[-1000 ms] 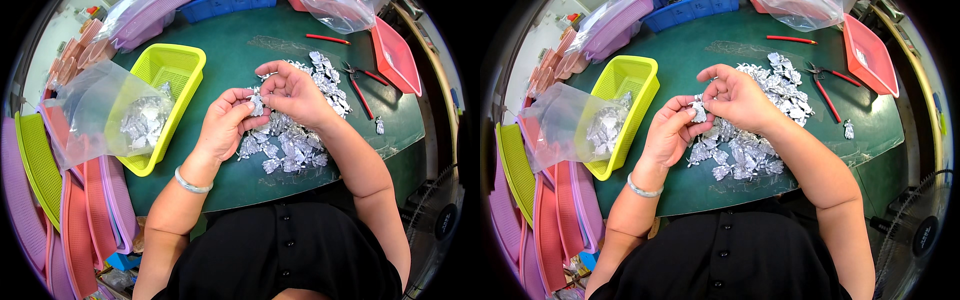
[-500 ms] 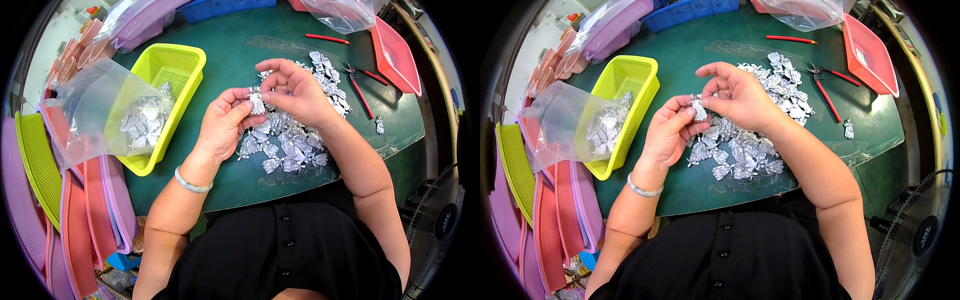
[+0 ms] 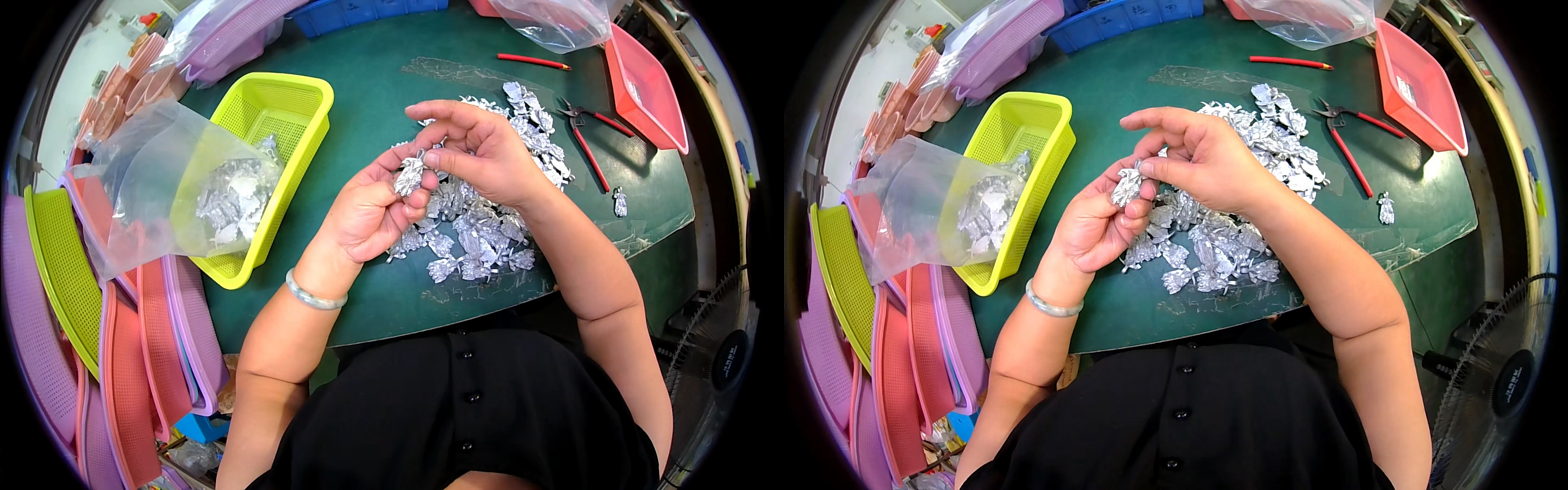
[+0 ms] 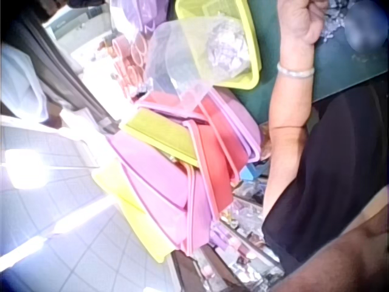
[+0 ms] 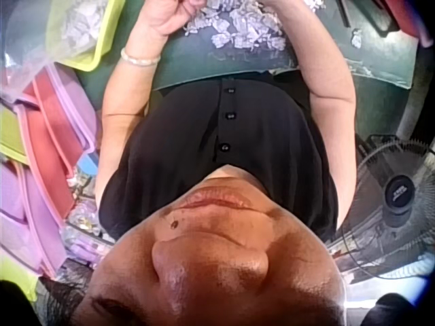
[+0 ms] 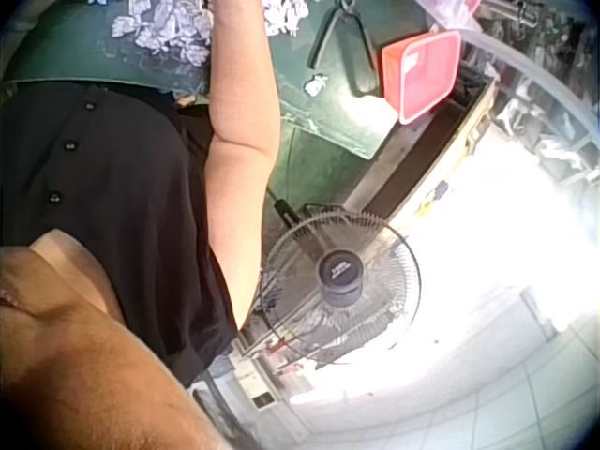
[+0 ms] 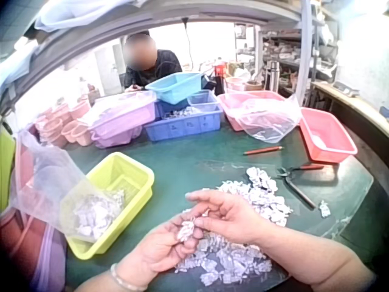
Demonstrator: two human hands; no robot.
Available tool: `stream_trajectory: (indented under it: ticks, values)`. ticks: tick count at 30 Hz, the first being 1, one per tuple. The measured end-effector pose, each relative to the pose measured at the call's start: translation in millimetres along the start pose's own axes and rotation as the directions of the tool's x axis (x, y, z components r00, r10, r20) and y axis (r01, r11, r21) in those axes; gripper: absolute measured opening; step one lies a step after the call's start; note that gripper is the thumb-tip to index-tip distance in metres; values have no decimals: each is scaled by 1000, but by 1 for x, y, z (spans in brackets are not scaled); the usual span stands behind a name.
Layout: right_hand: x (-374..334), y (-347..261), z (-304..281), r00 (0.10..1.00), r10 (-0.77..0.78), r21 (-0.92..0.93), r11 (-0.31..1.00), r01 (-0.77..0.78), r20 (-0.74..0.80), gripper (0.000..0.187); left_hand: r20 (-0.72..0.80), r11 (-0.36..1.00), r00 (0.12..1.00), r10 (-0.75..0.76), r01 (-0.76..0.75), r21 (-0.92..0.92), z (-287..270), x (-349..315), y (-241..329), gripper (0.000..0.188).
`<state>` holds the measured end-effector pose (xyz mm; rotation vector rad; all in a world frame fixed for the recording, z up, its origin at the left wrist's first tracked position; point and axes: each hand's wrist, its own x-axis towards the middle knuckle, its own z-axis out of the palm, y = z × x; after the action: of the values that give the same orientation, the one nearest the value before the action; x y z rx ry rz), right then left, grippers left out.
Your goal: The person wraps small, silver, foil-wrapped items by hand, folding the foil around each piece and placing the finished units into a yellow basket. The task is performed continuously at a table with various colored baskets and tools visible.
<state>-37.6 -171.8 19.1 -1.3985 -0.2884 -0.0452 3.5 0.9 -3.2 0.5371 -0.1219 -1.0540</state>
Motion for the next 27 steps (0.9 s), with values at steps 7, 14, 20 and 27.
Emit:
stream_trajectory:
  ticks: [7, 14, 20, 27]
  values:
    - [1, 3, -3, 999, 20, -9, 1000, -20, -37, 38, -66, 1000, 998, -7, 7, 7, 0, 1, 3, 25]
    - [1, -1, -5, 994, 96, -55, 994, -99, -61, 40, -89, 997, 996, 26, -20, 76, 0, 2, 2, 29]
    - [1, -3, -5, 992, 112, -50, 992, -115, -50, 42, -63, 997, 998, 27, -22, 73, 0, 1, 3, 27]
    - [3, 1, -6, 995, 89, 2, 996, -89, -54, 41, -36, 1000, 999, 15, -14, 27, 6, -1, 3, 27]
